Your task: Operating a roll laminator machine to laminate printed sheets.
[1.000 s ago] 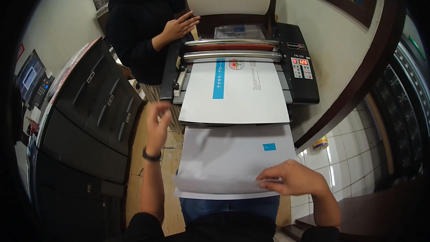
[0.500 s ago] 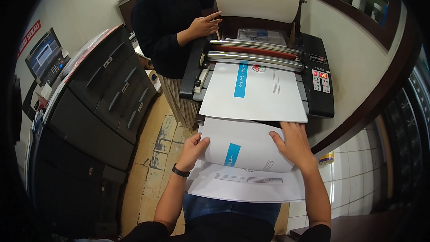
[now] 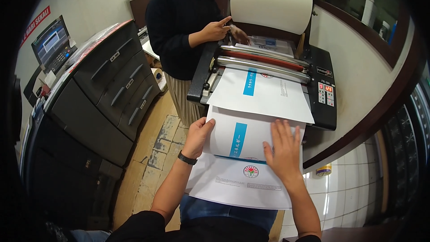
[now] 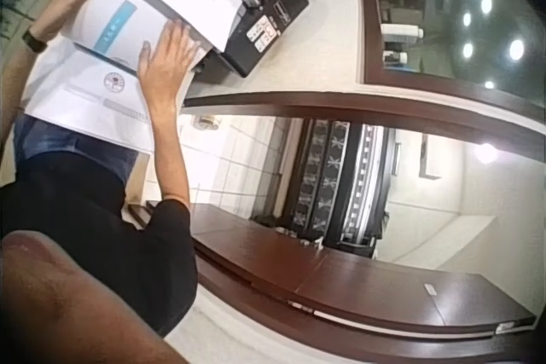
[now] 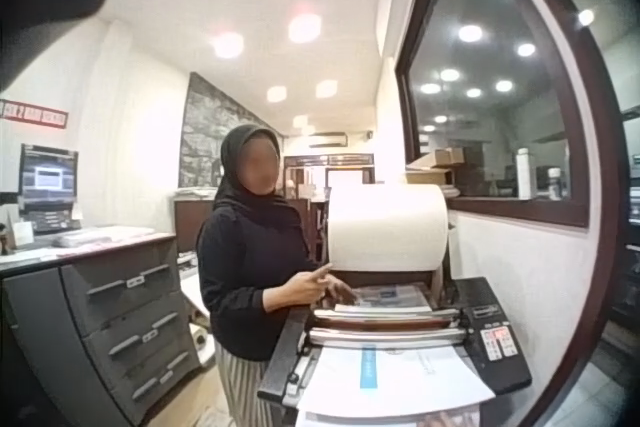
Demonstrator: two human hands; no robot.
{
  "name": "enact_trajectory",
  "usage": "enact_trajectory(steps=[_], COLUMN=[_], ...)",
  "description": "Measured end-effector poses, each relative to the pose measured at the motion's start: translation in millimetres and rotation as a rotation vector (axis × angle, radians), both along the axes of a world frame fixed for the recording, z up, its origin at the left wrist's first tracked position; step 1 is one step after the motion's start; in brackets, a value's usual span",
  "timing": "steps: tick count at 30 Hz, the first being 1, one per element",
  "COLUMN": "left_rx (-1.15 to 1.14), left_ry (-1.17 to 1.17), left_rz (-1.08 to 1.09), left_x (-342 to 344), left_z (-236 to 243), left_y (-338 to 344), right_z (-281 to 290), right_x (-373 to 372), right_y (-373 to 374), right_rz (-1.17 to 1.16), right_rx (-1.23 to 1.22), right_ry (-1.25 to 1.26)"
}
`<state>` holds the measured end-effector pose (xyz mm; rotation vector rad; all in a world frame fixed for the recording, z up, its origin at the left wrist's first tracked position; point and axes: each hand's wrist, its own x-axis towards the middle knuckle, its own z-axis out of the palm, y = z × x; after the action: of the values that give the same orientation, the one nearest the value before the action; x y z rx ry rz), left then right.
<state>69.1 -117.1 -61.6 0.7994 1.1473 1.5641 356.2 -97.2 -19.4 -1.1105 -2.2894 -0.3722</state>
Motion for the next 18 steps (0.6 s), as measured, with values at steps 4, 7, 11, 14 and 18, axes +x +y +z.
enact_trajectory(steps=[4,7,11,14,18], left_rx=[0.005,0.024,0.079,0.225,0.355], left_ry=[0.005,0.051,0.085,0.402,0.74], left_rz=[0.001,0.005,0.068,0.39,0.557], left_x=[-1.9,-5.9,-9.1,-20.8,-38.9], left_z=[6.3,4.8,5.7,-1.4,39.4], left_y=[6.2,11.5,15.2,28.6,57.4], right_z=[-13.7,-16.9,-17.2,-7.2,8.5], right_x=[-32.6,-47.7,-54.2,-62.1,-67.2], right_y=[-1.0,8.2,25.7,33.0,44.7], right_rz=[0.129,0.096,0.054,0.04,-0.023], right_rx=[-0.178,-0.236,-0.206,-0.164,-0.313], right_ry=[0.021,-0.012,0.017,0.018,0.04])
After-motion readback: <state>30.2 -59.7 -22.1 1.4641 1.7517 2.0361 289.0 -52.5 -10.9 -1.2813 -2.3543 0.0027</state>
